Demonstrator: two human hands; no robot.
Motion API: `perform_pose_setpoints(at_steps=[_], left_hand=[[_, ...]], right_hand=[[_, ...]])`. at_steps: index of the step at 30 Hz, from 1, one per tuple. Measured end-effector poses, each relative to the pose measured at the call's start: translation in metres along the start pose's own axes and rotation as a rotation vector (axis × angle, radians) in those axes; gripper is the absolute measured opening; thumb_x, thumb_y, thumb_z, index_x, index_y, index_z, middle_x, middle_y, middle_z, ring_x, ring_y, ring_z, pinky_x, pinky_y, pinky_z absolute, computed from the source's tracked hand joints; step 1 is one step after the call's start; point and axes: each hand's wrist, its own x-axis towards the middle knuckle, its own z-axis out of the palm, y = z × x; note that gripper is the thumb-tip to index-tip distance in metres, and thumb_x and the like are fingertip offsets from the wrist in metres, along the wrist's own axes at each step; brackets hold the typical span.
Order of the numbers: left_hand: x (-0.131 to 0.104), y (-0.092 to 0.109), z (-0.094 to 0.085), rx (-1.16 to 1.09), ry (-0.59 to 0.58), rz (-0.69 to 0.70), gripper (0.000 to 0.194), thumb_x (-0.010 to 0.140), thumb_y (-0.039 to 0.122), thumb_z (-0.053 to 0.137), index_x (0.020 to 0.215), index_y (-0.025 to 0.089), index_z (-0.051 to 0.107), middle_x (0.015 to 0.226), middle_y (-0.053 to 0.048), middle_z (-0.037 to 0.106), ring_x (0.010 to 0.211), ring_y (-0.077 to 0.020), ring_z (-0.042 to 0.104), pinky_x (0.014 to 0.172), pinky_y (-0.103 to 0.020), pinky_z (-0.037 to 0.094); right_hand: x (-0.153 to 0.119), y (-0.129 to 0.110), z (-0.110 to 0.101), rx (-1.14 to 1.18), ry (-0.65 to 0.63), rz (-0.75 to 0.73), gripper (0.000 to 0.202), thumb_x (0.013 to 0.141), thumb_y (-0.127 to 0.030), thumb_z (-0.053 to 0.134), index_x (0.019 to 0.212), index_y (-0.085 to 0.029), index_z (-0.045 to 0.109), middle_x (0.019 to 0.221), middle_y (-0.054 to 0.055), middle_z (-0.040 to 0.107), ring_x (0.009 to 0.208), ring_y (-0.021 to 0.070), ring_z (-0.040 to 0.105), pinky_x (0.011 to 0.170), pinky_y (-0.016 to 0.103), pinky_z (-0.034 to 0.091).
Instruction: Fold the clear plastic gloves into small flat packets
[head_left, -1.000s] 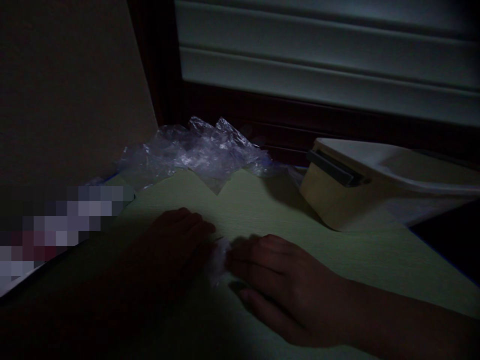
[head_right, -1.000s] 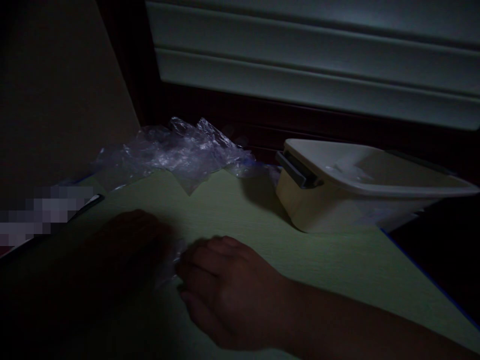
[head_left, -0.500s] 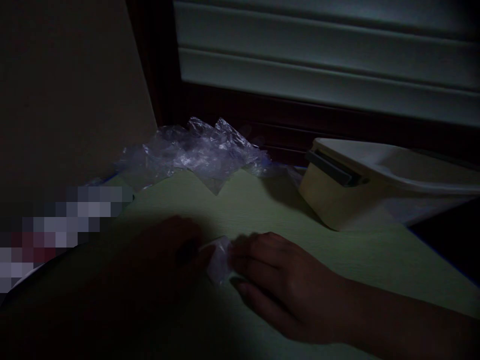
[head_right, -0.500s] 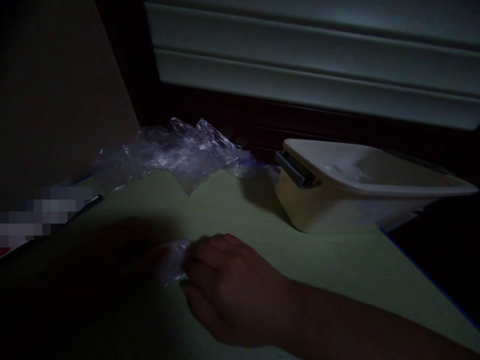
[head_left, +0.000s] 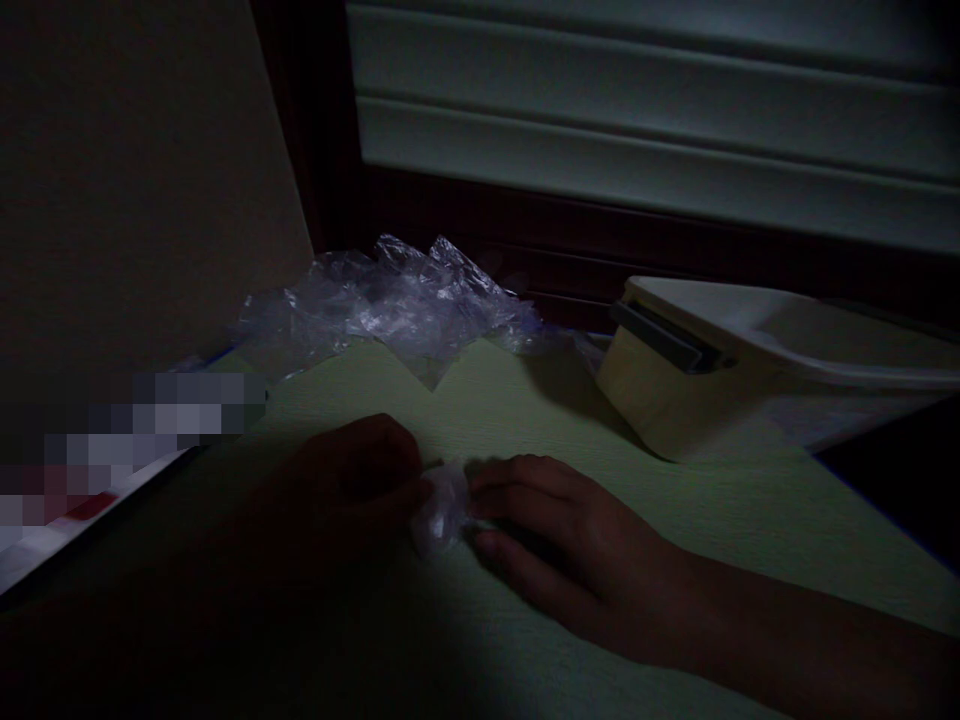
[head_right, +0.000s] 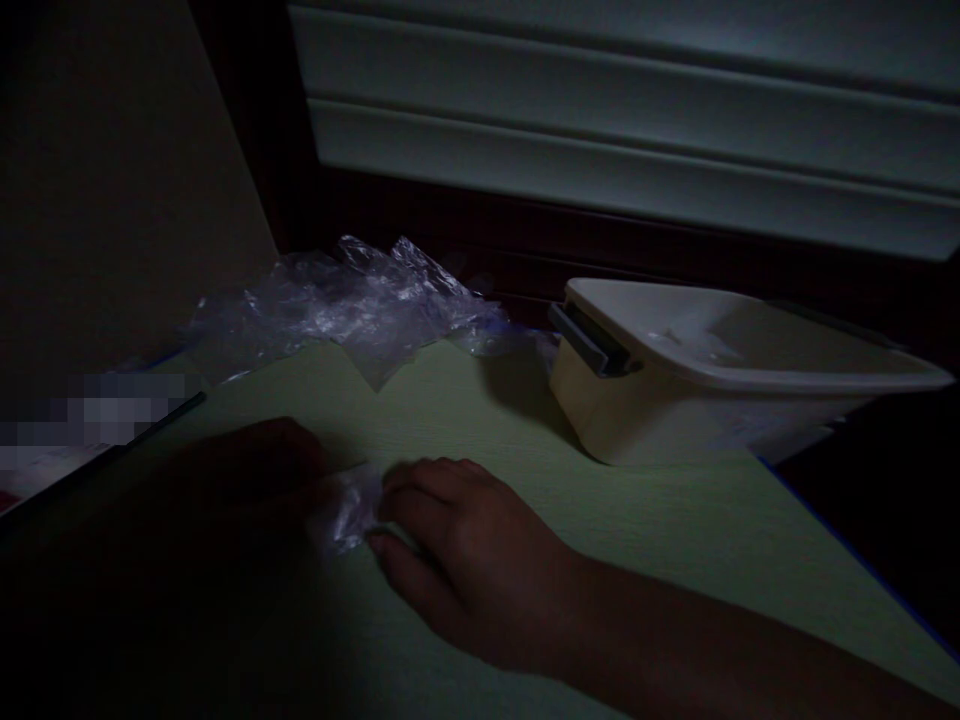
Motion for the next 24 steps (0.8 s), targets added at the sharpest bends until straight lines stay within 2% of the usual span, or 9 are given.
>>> perform_pose_setpoints(at_steps=[2, 5, 8, 11, 14, 18, 20, 24], left_hand=[[-0.001, 0.002, 0.0, -0.011, 0.004, 0.009, 0.027, 0.072, 0.048, 0.061, 0.073, 0.021, 0.058, 0.062, 0.002, 0.061, 0.053, -0.0139, 0.055, 0.046, -0.02, 0.041], [-0.004, 0.006, 0.001, -0.032, -0.054, 0.03, 0.024, 0.074, 0.045, 0.059, 0.072, 0.02, 0.059, 0.061, 0.002, 0.06, 0.052, -0.013, 0.054, 0.046, -0.02, 0.04], [-0.008, 0.01, 0.003, -0.059, -0.107, 0.022, 0.019, 0.073, 0.04, 0.057, 0.072, 0.02, 0.058, 0.063, 0.002, 0.061, 0.056, -0.0129, 0.056, 0.05, -0.019, 0.042], [-0.012, 0.013, 0.004, -0.079, -0.114, 0.004, 0.015, 0.075, 0.035, 0.055, 0.075, 0.021, 0.06, 0.068, 0.003, 0.063, 0.063, -0.013, 0.059, 0.056, -0.02, 0.044], [-0.015, 0.013, 0.005, -0.067, -0.112, 0.026, 0.017, 0.077, 0.037, 0.055, 0.077, 0.021, 0.061, 0.069, 0.003, 0.062, 0.063, -0.013, 0.057, 0.056, -0.021, 0.043], [-0.016, 0.012, 0.006, -0.099, -0.083, 0.024, 0.019, 0.079, 0.04, 0.057, 0.079, 0.021, 0.06, 0.069, 0.004, 0.061, 0.062, -0.0119, 0.055, 0.055, -0.02, 0.042], [-0.016, 0.012, 0.007, -0.089, -0.069, 0.003, 0.019, 0.079, 0.04, 0.059, 0.08, 0.021, 0.059, 0.069, 0.004, 0.062, 0.062, -0.0117, 0.055, 0.054, -0.019, 0.042], [-0.017, 0.014, 0.006, -0.128, -0.071, -0.054, 0.022, 0.075, 0.042, 0.063, 0.083, 0.022, 0.059, 0.075, 0.003, 0.065, 0.067, -0.0149, 0.061, 0.058, -0.022, 0.046]], right_hand=[[0.001, 0.001, 0.0, 0.111, 0.063, 0.111, 0.016, 0.094, -0.02, 0.051, 0.101, -0.012, 0.063, 0.095, 0.01, 0.067, 0.086, 0.0187, 0.063, 0.077, 0.033, 0.052], [0.002, 0.003, 0.002, 0.28, 0.193, 0.319, 0.019, 0.089, -0.03, 0.06, 0.103, -0.016, 0.061, 0.088, 0.006, 0.066, 0.076, 0.0162, 0.061, 0.067, 0.03, 0.051], [0.002, 0.004, 0.005, 0.442, 0.245, 0.412, 0.029, 0.082, -0.034, 0.067, 0.104, -0.017, 0.06, 0.09, 0.005, 0.065, 0.079, 0.0164, 0.06, 0.068, 0.029, 0.051], [0.002, 0.001, 0.005, 0.571, 0.194, 0.413, 0.035, 0.078, -0.031, 0.069, 0.108, -0.017, 0.059, 0.095, 0.006, 0.064, 0.086, 0.0168, 0.061, 0.075, 0.03, 0.051], [0.003, -0.002, 0.004, 0.65, 0.109, 0.406, 0.034, 0.079, -0.026, 0.068, 0.111, -0.016, 0.06, 0.088, 0.003, 0.064, 0.081, 0.0152, 0.061, 0.077, 0.03, 0.05], [0.005, -0.002, 0.003, 0.694, 0.032, 0.422, 0.011, 0.085, -0.027, 0.063, 0.088, -0.017, 0.063, 0.073, -0.002, 0.059, 0.067, 0.0109, 0.054, 0.063, 0.024, 0.044], [0.006, -0.002, 0.003, 0.697, 0.036, 0.449, 0.015, 0.086, -0.03, 0.063, 0.081, -0.016, 0.061, 0.07, -0.003, 0.056, 0.063, 0.0095, 0.05, 0.058, 0.022, 0.04], [0.007, -0.002, 0.003, 0.697, 0.057, 0.471, 0.026, 0.085, -0.039, 0.066, 0.077, -0.016, 0.058, 0.066, -0.004, 0.052, 0.061, 0.0085, 0.046, 0.055, 0.021, 0.036]])
